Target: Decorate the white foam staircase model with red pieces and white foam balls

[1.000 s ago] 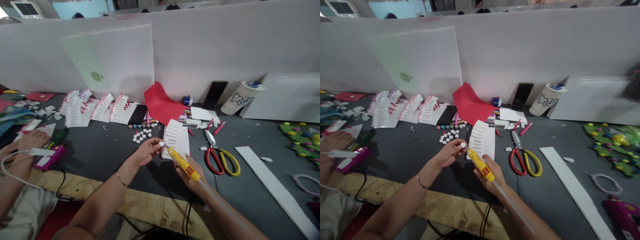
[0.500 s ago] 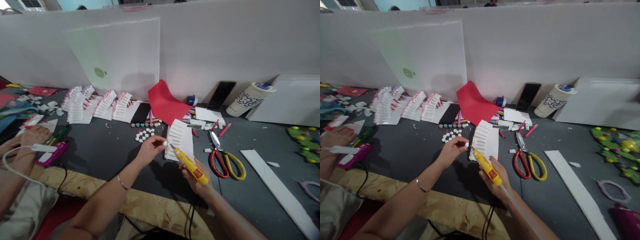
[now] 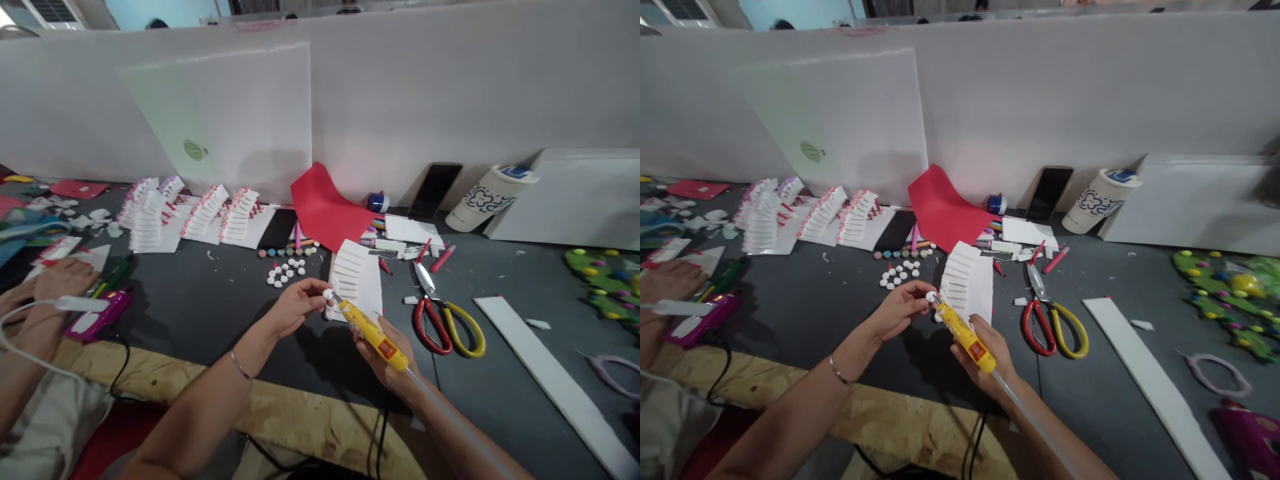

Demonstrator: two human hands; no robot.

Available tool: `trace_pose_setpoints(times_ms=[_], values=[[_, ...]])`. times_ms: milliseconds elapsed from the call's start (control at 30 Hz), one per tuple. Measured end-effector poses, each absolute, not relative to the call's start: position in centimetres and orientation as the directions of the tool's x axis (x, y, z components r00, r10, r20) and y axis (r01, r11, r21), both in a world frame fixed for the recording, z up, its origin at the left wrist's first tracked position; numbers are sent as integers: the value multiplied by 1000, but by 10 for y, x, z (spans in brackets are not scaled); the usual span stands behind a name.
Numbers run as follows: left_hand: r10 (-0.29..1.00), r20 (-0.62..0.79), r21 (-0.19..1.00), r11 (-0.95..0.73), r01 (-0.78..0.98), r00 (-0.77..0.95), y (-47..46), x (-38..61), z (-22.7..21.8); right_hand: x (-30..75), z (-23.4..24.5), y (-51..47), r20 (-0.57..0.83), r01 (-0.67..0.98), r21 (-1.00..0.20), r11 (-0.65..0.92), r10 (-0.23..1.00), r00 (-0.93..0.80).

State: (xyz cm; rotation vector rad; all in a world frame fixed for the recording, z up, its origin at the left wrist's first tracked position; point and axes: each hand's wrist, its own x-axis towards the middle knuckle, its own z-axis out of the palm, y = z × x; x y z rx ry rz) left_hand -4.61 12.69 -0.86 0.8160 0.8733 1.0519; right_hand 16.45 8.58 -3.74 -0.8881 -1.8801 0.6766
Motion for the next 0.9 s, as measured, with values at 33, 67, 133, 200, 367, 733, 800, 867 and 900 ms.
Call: trace_pose_setpoints(times_ms=[33, 67, 133, 200, 367, 733, 800, 867, 900], values=[[947, -204, 883, 288, -371, 250, 127, -46, -9, 164, -37, 86, 501, 301, -750, 589, 803, -323], [947, -204, 883, 287, -371, 247, 127, -46, -9, 164, -38, 86, 496, 304, -750, 588, 803, -330], [951, -202, 884, 279, -375, 232, 127, -46, -10, 164, -39, 86, 488, 313, -750, 582, 807, -333], [955, -200, 886, 272, -375, 220, 128, -46, -10, 164, -40, 86, 477, 316, -756, 573, 813, -333], [962, -180, 898, 246, -364, 206, 128, -47, -10, 163, -39, 86, 492, 333, -730, 598, 796, -353], [968, -168, 905, 227, -360, 188, 129, -46, -10, 164, -36, 89, 490, 372, -695, 615, 784, -381], [964, -173, 904, 236, -355, 201, 129, -45, -11, 164, -36, 89, 492, 370, -690, 622, 778, -391], [965, -176, 903, 236, -358, 194, 128, -45, -11, 165, -36, 89, 476, 375, -690, 618, 779, -409], [967, -175, 903, 233, -361, 186, 128, -45, -10, 165, -36, 89, 462, 381, -694, 611, 783, -416]])
